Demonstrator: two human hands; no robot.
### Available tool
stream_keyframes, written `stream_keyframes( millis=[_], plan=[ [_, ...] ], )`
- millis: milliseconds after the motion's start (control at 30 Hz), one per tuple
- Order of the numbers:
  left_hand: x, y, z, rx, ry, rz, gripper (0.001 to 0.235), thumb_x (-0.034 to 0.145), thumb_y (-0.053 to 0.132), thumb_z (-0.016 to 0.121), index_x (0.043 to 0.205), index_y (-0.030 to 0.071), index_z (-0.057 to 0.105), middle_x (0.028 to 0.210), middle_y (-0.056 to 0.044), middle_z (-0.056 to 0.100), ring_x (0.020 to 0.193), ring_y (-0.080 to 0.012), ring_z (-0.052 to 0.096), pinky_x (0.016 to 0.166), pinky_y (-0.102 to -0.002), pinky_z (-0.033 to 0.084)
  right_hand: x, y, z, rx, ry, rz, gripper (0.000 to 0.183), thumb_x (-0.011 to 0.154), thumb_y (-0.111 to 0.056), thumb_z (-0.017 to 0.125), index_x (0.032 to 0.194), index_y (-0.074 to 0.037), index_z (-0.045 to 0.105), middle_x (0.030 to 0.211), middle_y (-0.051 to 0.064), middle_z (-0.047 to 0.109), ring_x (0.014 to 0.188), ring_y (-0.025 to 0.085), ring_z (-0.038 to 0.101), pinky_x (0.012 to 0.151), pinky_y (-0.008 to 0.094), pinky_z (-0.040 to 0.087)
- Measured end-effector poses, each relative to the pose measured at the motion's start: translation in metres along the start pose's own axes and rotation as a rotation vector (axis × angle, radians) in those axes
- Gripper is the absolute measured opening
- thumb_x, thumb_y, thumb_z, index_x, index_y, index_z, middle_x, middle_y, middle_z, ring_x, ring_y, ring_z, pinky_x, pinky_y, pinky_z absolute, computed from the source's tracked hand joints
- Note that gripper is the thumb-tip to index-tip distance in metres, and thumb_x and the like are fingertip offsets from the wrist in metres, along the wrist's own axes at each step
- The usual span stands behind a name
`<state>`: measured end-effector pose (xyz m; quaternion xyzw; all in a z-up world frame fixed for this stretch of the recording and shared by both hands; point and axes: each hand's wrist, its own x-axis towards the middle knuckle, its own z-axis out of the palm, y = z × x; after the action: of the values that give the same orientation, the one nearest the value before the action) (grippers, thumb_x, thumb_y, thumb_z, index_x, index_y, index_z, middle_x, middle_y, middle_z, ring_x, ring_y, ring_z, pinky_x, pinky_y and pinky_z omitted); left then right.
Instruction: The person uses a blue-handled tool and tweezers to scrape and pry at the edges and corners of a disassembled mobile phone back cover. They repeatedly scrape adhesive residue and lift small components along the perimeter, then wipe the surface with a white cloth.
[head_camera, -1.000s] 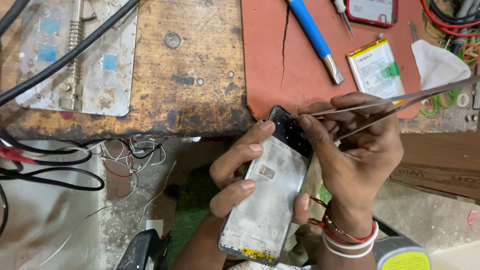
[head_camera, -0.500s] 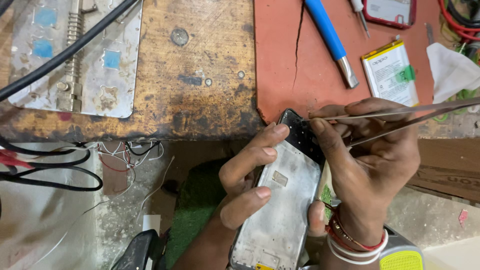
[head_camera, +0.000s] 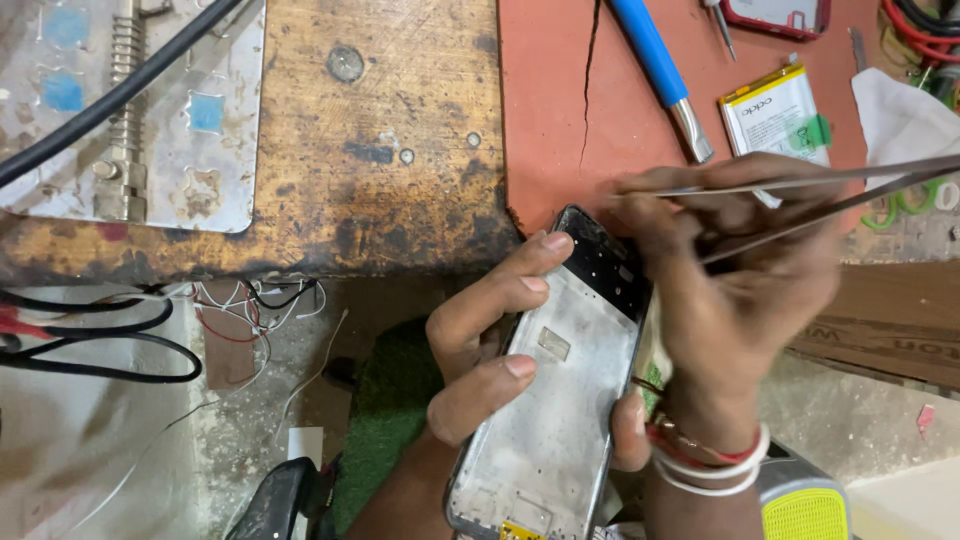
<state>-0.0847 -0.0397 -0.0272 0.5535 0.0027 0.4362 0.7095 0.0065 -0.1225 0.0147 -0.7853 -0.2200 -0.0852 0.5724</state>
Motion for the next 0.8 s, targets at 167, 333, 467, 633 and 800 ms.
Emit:
stream_keyframes(
  millis=[167, 333, 467, 633, 800],
  plan=[
    [0.006, -0.003, -0.002, -0.019, -0.024, 0.018, 0.062, 0.095, 0.007, 0.079, 0.134, 0.019, 0.033, 0.134, -0.015, 0.042, 0.131, -0.0378, 0.057, 0.118, -0.051, 0.050, -0.006, 0.007, -0.023, -0.028, -0.056, 0.032, 0.034, 0.106, 0.018, 0.073, 0.123, 0.005, 0.046, 0.101, 0.017, 0.061, 0.099, 0.018, 0.073, 0.084, 0.025, 0.063],
    [-0.001, -0.005, 0.001, 0.032, 0.009, 0.028, 0.063, 0.094, 0.010, 0.079, 0.134, 0.019, 0.030, 0.136, -0.016, 0.041, 0.129, -0.0367, 0.058, 0.115, -0.049, 0.052, -0.013, 0.007, -0.024, -0.014, -0.059, 0.104, 0.039, 0.099, 0.019, 0.071, 0.124, 0.004, 0.046, 0.105, 0.018, 0.069, 0.098, 0.019, 0.073, 0.088, 0.027, 0.063],
    [-0.006, -0.004, 0.005, 0.015, 0.037, -0.007, 0.062, 0.097, 0.010, 0.078, 0.136, 0.020, 0.031, 0.133, -0.015, 0.041, 0.128, -0.0344, 0.058, 0.115, -0.047, 0.052, -0.010, 0.001, -0.020, -0.030, -0.057, 0.098, 0.039, 0.098, 0.020, 0.070, 0.123, 0.004, 0.045, 0.102, 0.018, 0.067, 0.100, 0.020, 0.073, 0.090, 0.029, 0.064],
    [-0.002, 0.004, 0.003, 0.006, 0.019, -0.066, 0.062, 0.100, 0.012, 0.079, 0.139, 0.021, 0.032, 0.135, -0.013, 0.041, 0.131, -0.0326, 0.056, 0.119, -0.047, 0.051, -0.009, -0.005, -0.015, -0.016, -0.034, 0.145, 0.037, 0.098, 0.019, 0.068, 0.122, 0.004, 0.045, 0.106, 0.018, 0.068, 0.099, 0.020, 0.074, 0.090, 0.029, 0.065],
    [0.007, 0.012, 0.002, 0.071, 0.003, -0.090, 0.058, 0.102, 0.021, 0.076, 0.136, 0.018, 0.030, 0.137, -0.015, 0.042, 0.131, -0.0336, 0.059, 0.115, -0.045, 0.055, -0.007, -0.007, -0.012, -0.034, -0.042, 0.179, 0.038, 0.098, 0.018, 0.069, 0.122, 0.003, 0.044, 0.107, 0.020, 0.071, 0.098, 0.019, 0.074, 0.083, 0.026, 0.062]
  ],
)
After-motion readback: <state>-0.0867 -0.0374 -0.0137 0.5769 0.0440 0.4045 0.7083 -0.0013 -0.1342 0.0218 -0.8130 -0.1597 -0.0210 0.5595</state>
